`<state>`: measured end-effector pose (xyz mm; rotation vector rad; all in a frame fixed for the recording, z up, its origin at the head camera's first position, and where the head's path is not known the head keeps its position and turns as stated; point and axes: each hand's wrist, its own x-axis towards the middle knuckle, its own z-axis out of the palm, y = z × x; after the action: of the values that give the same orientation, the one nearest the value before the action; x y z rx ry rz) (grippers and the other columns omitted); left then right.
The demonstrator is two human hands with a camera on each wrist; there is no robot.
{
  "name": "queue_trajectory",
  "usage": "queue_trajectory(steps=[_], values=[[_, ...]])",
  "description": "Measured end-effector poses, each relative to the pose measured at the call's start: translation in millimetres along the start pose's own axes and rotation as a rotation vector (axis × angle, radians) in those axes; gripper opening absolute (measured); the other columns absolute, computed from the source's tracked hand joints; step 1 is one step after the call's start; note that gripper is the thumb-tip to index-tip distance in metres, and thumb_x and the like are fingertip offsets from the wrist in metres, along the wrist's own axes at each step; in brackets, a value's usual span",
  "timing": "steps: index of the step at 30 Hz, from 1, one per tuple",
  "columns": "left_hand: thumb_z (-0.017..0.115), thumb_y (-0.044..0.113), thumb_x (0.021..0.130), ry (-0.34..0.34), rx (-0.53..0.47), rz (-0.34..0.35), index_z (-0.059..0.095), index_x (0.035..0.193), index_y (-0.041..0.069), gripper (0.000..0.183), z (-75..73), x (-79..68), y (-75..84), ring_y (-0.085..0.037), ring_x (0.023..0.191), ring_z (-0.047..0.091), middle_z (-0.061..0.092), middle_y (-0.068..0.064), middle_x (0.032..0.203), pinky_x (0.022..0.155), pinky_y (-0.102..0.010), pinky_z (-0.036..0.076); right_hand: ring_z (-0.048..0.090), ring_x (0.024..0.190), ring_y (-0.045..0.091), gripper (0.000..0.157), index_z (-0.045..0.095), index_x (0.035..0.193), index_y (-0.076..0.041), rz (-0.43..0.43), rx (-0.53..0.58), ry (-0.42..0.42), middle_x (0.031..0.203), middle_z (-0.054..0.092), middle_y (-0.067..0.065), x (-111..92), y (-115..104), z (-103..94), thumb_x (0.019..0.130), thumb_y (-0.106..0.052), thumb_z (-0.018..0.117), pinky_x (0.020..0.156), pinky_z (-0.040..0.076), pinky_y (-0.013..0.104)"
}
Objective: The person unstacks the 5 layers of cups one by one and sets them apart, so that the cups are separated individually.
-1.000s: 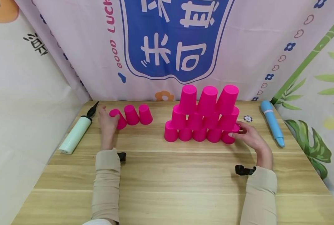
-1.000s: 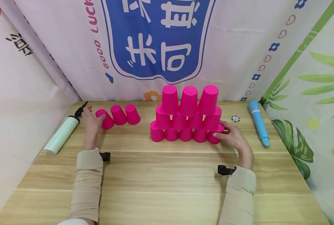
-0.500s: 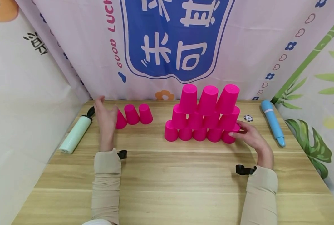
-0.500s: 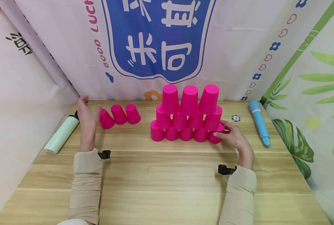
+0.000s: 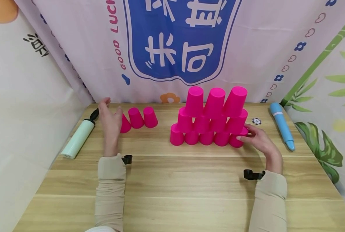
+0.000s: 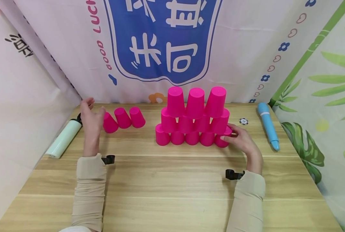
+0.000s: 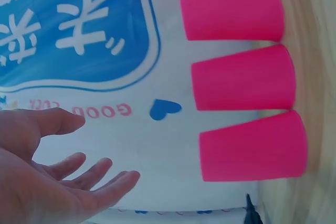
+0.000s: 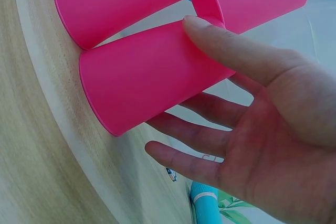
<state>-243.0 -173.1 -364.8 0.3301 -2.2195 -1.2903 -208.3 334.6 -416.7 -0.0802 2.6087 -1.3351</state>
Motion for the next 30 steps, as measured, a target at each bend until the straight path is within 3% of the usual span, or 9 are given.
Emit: queue_trajectory(steps=[7, 13, 22, 30], values=[[0.056, 0.01, 0.095, -0.01, -0.081, 0.095, 0.04, 0.136, 0.004, 0.045, 4.2, -11.1, 23.0, -0.024, 0.13, 0.04, 0.044, -0.01, 0.139, 0.102, -0.038, 0.041, 0.038, 0.126, 0.042, 0.079, 0.031, 0.151, -0.01, 0.004, 0.005, 0.001, 0.143, 0.04, 0.02, -0.1, 1.2, 0.5, 0.088, -0.042, 0.067, 0.101, 0.036, 0.058], [0.057, 0.01, 0.095, 0.009, -0.079, 0.131, 0.042, 0.135, 0.005, 0.043, 6.0, -17.1, 33.3, -0.019, 0.128, 0.043, 0.047, -0.008, 0.136, 0.101, -0.039, 0.043, 0.037, 0.127, 0.041, 0.078, 0.031, 0.151, -0.013, 0.009, 0.009, -0.001, 0.144, 0.04, 0.018, 1.2, 1.5, 0.1, 0.088, -0.041, 0.067, 0.101, 0.036, 0.058], [0.059, 0.007, 0.094, -0.02, -0.141, 0.268, 0.045, 0.133, 0.001, 0.042, 12.1, -32.7, 52.1, -0.02, 0.127, 0.046, 0.05, -0.011, 0.133, 0.101, -0.039, 0.044, 0.037, 0.127, 0.042, 0.079, 0.03, 0.151, -0.012, 0.012, 0.012, -0.004, 0.145, 0.039, 0.019, 2.2, 1.3, -0.8, 0.088, -0.041, 0.068, 0.102, 0.036, 0.058], [0.059, 0.007, 0.094, -0.028, -0.147, 0.302, 0.045, 0.133, 0.002, 0.042, 13.1, -40.9, 60.7, -0.016, 0.126, 0.046, 0.05, -0.01, 0.133, 0.101, -0.039, 0.044, 0.037, 0.127, 0.042, 0.08, 0.031, 0.151, -0.011, -0.003, 0.005, 0.005, 0.144, 0.04, 0.02, 3.7, 4.3, -1.8, 0.087, -0.042, 0.069, 0.102, 0.036, 0.058]])
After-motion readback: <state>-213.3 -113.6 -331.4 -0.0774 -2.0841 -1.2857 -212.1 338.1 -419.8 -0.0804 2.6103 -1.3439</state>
